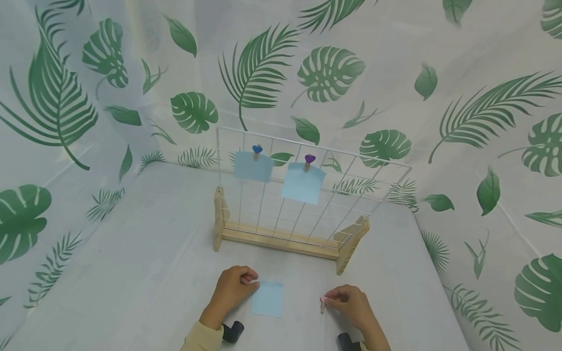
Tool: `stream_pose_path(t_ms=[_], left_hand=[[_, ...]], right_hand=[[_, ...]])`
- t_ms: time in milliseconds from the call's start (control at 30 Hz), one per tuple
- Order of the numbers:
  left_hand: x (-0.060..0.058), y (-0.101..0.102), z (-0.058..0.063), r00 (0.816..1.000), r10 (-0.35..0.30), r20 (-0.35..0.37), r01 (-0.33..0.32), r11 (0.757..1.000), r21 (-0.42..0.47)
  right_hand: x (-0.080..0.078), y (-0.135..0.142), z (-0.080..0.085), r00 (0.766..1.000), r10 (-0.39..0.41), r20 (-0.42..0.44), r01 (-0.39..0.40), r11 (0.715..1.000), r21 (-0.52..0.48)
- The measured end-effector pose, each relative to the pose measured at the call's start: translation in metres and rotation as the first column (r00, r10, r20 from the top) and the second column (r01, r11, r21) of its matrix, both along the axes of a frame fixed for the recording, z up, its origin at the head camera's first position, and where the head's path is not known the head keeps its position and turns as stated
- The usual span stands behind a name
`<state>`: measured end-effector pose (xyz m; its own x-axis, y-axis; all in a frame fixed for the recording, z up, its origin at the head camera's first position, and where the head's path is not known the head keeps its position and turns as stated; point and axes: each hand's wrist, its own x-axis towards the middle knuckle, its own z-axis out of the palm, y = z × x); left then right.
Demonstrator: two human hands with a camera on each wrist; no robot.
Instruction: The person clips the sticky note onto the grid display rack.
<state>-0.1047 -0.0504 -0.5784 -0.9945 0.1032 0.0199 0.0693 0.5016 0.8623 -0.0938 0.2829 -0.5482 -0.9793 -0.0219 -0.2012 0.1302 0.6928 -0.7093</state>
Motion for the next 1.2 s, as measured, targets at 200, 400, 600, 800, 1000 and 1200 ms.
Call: stream_pose_path(t_ms=[200,400,600,800,1000,1200], left_hand=[[-0.001,0.000,-0.001,1.000,-0.009,0.004,0.009,1.000,-0.016],[-0.001,0.000,0.002,1.000,-0.006,0.009,0.006,1.000,-0.008],[0.000,0.000,0.003,1.000,-0.002,0.001,0.003,1.000,-0.010],[0.000,0.001,0.003,1.000,0.002,-0.014,-0.003,1.000,-0.020],[-0.001,0.000,0.005,1.000,-0.005,-0.009,0.005,1.000,-0.019],[0.000,0.000,0.008,0.999,-0.030,0.038,0.032,0.999,-0.033]], right_hand=[[0.001,0.000,-0.002,1.000,-0.016,0.008,0.016,1.000,0.004],[0.000,0.007,-0.004,0.999,0.049,0.020,-0.048,0.997,-0.064],[-0.001,0.010,-0.001,0.993,0.103,0.052,-0.096,0.987,-0.128],[-0.001,0.010,0.001,0.992,0.104,0.077,-0.088,0.979,-0.186],[0.000,0.012,0.000,0.994,0.084,0.065,-0.066,0.970,-0.235],[0.003,0.013,-0.001,0.996,0.028,0.081,-0.005,0.963,-0.269]])
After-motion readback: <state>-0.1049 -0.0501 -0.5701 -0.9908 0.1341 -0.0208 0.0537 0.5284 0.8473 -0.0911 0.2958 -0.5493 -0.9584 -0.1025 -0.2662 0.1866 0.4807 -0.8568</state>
